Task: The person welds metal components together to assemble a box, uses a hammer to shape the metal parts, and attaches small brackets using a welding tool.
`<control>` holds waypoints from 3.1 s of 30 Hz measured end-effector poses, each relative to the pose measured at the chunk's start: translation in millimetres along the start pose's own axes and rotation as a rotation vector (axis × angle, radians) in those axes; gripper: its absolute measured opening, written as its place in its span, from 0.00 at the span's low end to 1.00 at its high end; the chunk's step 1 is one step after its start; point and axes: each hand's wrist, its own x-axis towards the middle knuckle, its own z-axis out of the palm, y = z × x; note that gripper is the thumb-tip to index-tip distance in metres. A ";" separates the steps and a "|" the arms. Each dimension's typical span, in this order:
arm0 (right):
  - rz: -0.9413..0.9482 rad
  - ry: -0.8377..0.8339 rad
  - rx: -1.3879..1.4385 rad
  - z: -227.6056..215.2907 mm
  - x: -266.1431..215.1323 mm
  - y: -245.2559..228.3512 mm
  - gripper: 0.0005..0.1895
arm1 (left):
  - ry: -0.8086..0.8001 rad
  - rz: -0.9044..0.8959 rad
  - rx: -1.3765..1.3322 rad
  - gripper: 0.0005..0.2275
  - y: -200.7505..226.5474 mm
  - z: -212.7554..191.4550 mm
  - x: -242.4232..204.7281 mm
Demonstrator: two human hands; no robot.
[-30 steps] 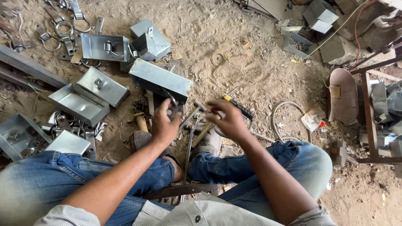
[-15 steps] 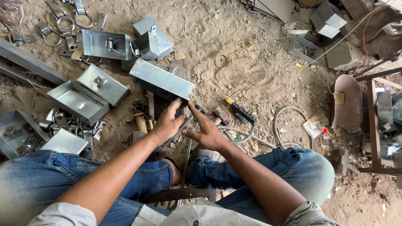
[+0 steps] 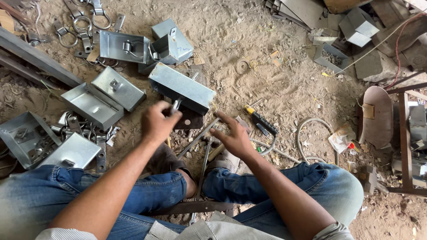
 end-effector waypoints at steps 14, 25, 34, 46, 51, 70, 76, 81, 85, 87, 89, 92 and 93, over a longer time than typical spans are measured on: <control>-0.063 0.027 -0.115 -7.6 5.1 -1.2 0.32 | 0.045 0.194 -0.195 0.50 -22.6 -9.8 84.4; 0.020 -0.028 -0.134 -2.7 8.8 -0.7 0.43 | -0.517 0.251 0.091 0.61 2.6 -74.7 130.7; 0.008 -0.039 -0.172 -3.6 13.5 12.8 0.35 | -0.172 0.346 0.105 0.27 -38.8 -44.7 131.3; -0.064 0.052 -0.211 -6.2 2.0 26.5 0.31 | 0.502 0.352 0.156 0.19 -15.6 -12.4 74.5; -0.072 0.042 -0.202 -9.4 -4.3 22.5 0.31 | 0.435 0.234 0.061 0.17 -14.7 -16.7 68.4; -0.181 -0.006 -0.152 -12.1 -19.4 22.6 0.29 | 0.195 0.047 -0.363 0.15 21.4 55.9 -68.3; -0.219 0.022 -0.134 -15.7 -25.6 22.2 0.28 | 0.266 0.228 -0.191 0.23 17.8 90.2 -56.6; -0.269 0.063 -0.166 -16.0 -24.4 27.7 0.27 | 0.267 0.210 -0.195 0.17 4.0 101.1 -40.9; -0.265 0.069 -0.139 -17.3 -20.4 30.8 0.28 | 0.407 0.398 0.011 0.11 -4.6 102.9 -38.9; -0.230 0.059 -0.128 -18.6 -18.6 31.7 0.28 | 0.527 0.475 0.078 0.11 -6.5 102.4 -38.4; -0.179 0.038 -0.143 -20.2 -15.4 30.3 0.29 | 0.441 0.477 -0.006 0.10 -6.4 91.3 -34.6; -0.145 0.017 -0.142 -25.9 -13.5 27.1 0.30 | 0.321 0.431 -0.091 0.10 8.7 67.6 -31.5; -0.125 0.009 -0.142 -27.6 -13.9 25.5 0.29 | 0.282 0.408 -0.112 0.10 17.2 56.8 -31.2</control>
